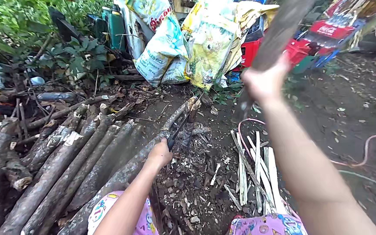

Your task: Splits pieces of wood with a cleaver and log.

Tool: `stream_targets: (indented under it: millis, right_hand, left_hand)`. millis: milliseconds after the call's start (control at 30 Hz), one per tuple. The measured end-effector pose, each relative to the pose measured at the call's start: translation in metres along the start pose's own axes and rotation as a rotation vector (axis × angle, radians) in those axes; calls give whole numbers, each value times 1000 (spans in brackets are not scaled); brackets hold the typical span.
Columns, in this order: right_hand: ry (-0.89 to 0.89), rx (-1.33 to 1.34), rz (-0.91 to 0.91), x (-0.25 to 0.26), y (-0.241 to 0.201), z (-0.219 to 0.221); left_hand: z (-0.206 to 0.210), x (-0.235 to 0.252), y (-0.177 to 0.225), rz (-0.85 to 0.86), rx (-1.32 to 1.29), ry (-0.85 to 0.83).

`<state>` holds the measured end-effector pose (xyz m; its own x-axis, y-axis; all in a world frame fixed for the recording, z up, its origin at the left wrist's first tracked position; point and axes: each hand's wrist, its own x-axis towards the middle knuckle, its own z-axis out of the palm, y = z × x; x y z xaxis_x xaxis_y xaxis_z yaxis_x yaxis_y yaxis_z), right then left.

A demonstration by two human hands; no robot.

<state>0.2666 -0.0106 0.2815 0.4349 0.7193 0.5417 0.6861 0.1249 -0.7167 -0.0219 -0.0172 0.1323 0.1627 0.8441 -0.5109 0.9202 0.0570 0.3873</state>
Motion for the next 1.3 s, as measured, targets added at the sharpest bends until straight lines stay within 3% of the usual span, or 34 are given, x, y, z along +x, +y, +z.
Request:
stream_targets:
  millis: [67,133,200,433,533,633,733,800,867,933,1000,1167,1300]
  right_hand:
    - [-412,-383,232,-53,67,36]
    - [-843,-699,417,-66,111,56]
    - [-954,-748,484,-71,126,52]
    - [-744,-533,500,-59,128,-18]
    - [-412,-338,375,-27,93,-53]
    - [-35,-115,136,8,45,-80]
    - [236,147,-105,26,30,-62]
    - [122,56,4,-8,52,-27]
    - [-292,-286,307,-64,107,19]
    - [-760,-619,532,-85,150,51]
    - [-920,-654,624,-94,161,62]
    - [-737,-277,682,-93,144,47]
    - [-404,-130,473,-49,95,-12]
  left_hand:
    - [19,6,6,-15,-14,-5]
    - [39,13,15,-14,-14,-9]
    - [68,20,16,-9,-28,-7]
    - [72,29,16,11,65,-39]
    - [66,32,10,-1,74,-33]
    - [61,37,4,-23,60,-38]
    - [53,45,1,-26,43,-30]
    - [50,48,-3,-32,51,-29]
    - [45,48,-6,-36,71,-29]
    - [32,51,-4,-20,109,-32]
    - [34,53,-11,-17,123,-41]
    - [65,57,-9,-46,47,-20]
    - [66,61,-15,-31,69,-44]
